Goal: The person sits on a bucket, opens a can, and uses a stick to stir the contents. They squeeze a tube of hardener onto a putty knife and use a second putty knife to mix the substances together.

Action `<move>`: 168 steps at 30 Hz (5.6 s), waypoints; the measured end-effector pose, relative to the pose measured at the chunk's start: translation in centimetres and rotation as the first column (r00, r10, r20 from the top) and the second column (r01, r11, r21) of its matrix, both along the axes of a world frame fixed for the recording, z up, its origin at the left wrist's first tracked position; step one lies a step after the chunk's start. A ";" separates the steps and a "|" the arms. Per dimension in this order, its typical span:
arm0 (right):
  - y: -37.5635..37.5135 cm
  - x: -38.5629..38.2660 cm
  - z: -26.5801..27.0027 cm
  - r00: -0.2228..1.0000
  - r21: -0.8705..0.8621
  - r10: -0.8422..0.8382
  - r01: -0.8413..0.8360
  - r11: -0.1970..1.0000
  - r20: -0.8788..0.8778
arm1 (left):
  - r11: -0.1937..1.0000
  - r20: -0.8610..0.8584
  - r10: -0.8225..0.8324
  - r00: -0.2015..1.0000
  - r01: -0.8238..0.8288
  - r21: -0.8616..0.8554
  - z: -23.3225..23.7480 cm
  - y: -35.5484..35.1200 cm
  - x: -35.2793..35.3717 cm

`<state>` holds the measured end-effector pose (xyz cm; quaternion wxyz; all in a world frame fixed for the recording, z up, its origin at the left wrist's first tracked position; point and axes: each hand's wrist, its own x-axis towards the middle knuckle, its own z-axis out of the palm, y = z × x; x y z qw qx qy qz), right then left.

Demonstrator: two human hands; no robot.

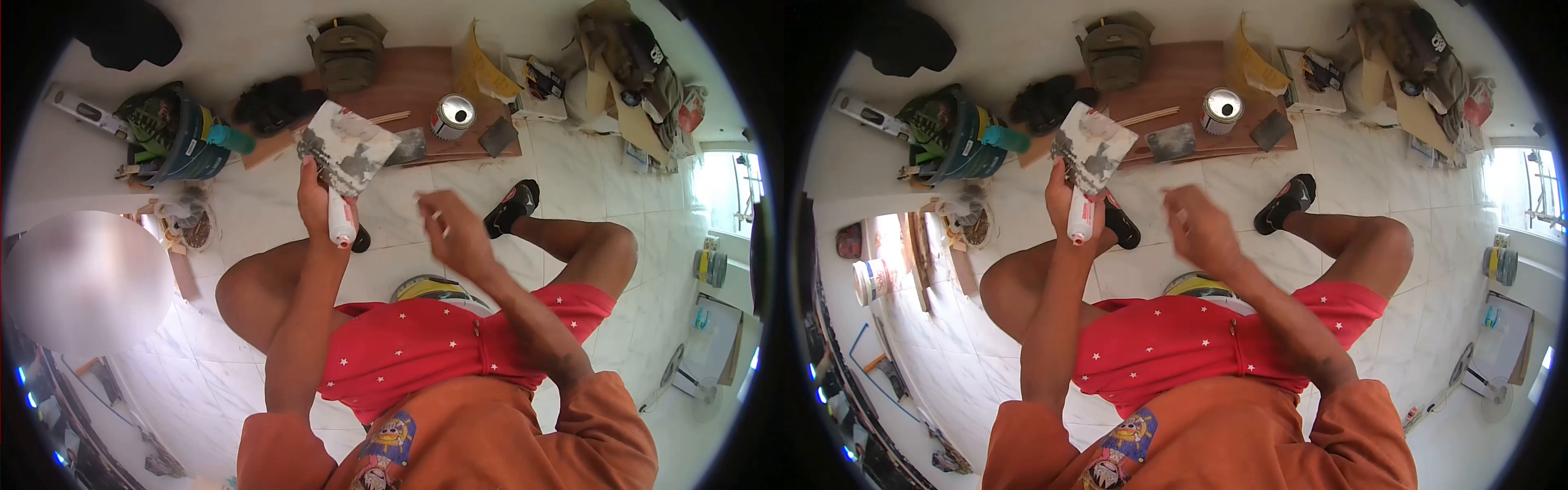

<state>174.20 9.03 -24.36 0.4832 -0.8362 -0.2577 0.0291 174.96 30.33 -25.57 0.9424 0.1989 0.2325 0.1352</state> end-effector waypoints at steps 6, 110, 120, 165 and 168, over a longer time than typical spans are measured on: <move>-5.9 18.4 -17.5 0.923 -0.480 -0.266 0.373 0.794 0.279 | 0.997 -0.039 0.012 0.999 -0.009 0.080 -1.9 0.8 0.8; 5.3 -0.7 6.1 0.915 -0.226 0.073 0.020 0.974 0.396 | 0.486 0.021 0.577 0.817 -0.364 0.795 1.8 -1.2 3.4; 4.9 0.3 5.1 0.958 -0.351 0.109 -0.010 0.936 0.263 | 0.411 0.074 0.634 0.770 -0.416 0.811 1.8 -1.4 3.6; -9.8 20.7 -2.0 0.683 -0.109 -0.400 0.428 0.897 -0.611 | 0.846 0.075 0.342 0.937 -0.341 0.409 6.9 -0.6 4.0; -8.9 22.6 -10.4 0.558 -0.004 -0.365 0.544 0.839 -0.745 | 0.818 0.048 0.311 0.949 -0.293 0.496 5.9 1.7 2.0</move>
